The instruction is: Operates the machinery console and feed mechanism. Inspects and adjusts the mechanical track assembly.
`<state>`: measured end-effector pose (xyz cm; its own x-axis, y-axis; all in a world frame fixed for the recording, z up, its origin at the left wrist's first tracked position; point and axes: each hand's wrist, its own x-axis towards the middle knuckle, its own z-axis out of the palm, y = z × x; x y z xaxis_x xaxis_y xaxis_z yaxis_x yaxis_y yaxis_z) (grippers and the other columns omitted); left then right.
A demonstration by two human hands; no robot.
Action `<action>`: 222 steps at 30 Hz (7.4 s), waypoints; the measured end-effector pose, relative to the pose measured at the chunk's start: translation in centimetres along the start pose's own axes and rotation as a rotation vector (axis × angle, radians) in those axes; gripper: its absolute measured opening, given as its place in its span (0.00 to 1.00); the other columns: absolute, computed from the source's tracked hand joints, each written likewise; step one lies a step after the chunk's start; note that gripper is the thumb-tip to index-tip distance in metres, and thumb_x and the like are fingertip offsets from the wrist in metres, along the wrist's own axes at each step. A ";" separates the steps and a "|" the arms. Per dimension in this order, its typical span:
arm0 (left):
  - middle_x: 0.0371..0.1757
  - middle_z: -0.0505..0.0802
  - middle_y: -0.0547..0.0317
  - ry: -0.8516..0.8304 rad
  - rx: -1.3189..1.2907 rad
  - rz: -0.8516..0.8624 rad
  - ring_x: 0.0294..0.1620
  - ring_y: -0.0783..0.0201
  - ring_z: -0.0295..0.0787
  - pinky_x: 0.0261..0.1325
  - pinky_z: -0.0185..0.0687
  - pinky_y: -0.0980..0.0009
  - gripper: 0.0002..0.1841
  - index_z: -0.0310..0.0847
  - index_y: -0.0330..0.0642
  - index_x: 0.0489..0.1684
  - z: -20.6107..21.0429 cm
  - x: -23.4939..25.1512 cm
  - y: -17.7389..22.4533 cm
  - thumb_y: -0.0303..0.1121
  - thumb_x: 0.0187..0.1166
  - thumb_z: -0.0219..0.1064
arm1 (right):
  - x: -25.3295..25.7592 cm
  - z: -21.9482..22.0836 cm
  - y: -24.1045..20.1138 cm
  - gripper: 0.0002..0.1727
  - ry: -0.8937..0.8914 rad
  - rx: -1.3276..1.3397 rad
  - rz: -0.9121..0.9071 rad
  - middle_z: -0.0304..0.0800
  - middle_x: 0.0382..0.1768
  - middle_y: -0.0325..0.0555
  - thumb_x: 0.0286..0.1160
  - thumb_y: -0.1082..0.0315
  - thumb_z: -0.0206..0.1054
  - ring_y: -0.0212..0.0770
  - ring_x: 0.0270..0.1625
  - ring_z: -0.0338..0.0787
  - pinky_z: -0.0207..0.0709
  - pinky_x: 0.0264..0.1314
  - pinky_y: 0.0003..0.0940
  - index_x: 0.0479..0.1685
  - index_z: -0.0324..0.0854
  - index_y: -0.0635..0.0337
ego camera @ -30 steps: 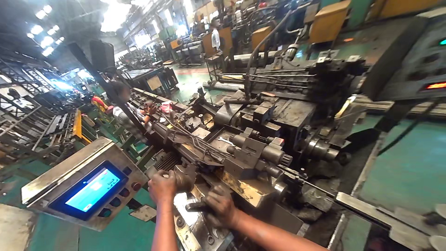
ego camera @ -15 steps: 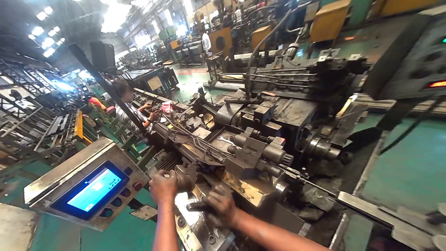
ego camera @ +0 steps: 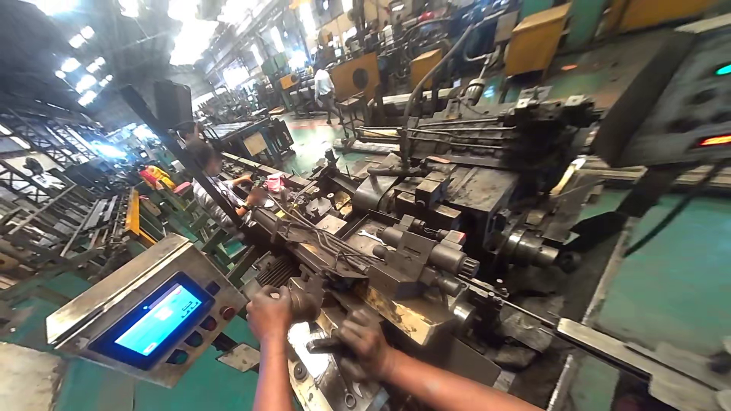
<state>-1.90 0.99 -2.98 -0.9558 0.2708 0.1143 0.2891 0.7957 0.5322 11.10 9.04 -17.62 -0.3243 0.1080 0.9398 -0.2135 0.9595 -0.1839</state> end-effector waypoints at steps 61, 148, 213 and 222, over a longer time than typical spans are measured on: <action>0.54 0.91 0.28 -0.014 -0.033 0.003 0.61 0.28 0.86 0.61 0.75 0.29 0.16 0.91 0.36 0.50 -0.3 -0.4 -0.4 0.41 0.85 0.67 | 3.4 -0.3 -1.4 0.22 -0.274 0.580 0.239 0.86 0.24 0.55 0.74 0.54 0.70 0.48 0.30 0.89 0.82 0.38 0.42 0.28 0.85 0.70; 0.76 0.80 0.24 -0.191 -0.301 -0.210 0.77 0.29 0.77 0.79 0.70 0.34 0.44 0.47 0.37 0.95 -4.0 5.7 -20.7 0.38 0.82 0.72 | 13.0 5.0 2.1 0.44 -0.999 -0.193 0.239 0.93 0.40 0.60 0.48 0.45 0.89 0.64 0.48 0.93 0.79 0.49 0.66 0.66 0.78 0.60; 0.75 0.81 0.23 0.022 0.366 -0.248 0.78 0.27 0.76 0.74 0.74 0.36 0.46 0.44 0.29 0.94 -6.8 12.4 -24.1 0.30 0.79 0.71 | 12.0 5.0 2.1 0.39 -0.823 -0.108 0.175 0.92 0.34 0.56 0.41 0.42 0.88 0.60 0.39 0.93 0.79 0.37 0.61 0.52 0.84 0.60; 0.77 0.77 0.21 0.032 0.380 -0.241 0.78 0.25 0.74 0.76 0.73 0.36 0.50 0.38 0.28 0.95 -5.9 12.7 -24.9 0.31 0.76 0.74 | 12.0 5.2 2.3 0.40 -0.843 -0.119 0.162 0.92 0.36 0.55 0.42 0.39 0.86 0.57 0.40 0.94 0.81 0.38 0.59 0.51 0.83 0.60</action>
<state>-21.58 -18.61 -9.86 -0.9977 0.0416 0.0539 0.0517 0.9780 0.2019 1.90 11.14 -8.30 -0.9274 0.0622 0.3688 -0.0228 0.9748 -0.2218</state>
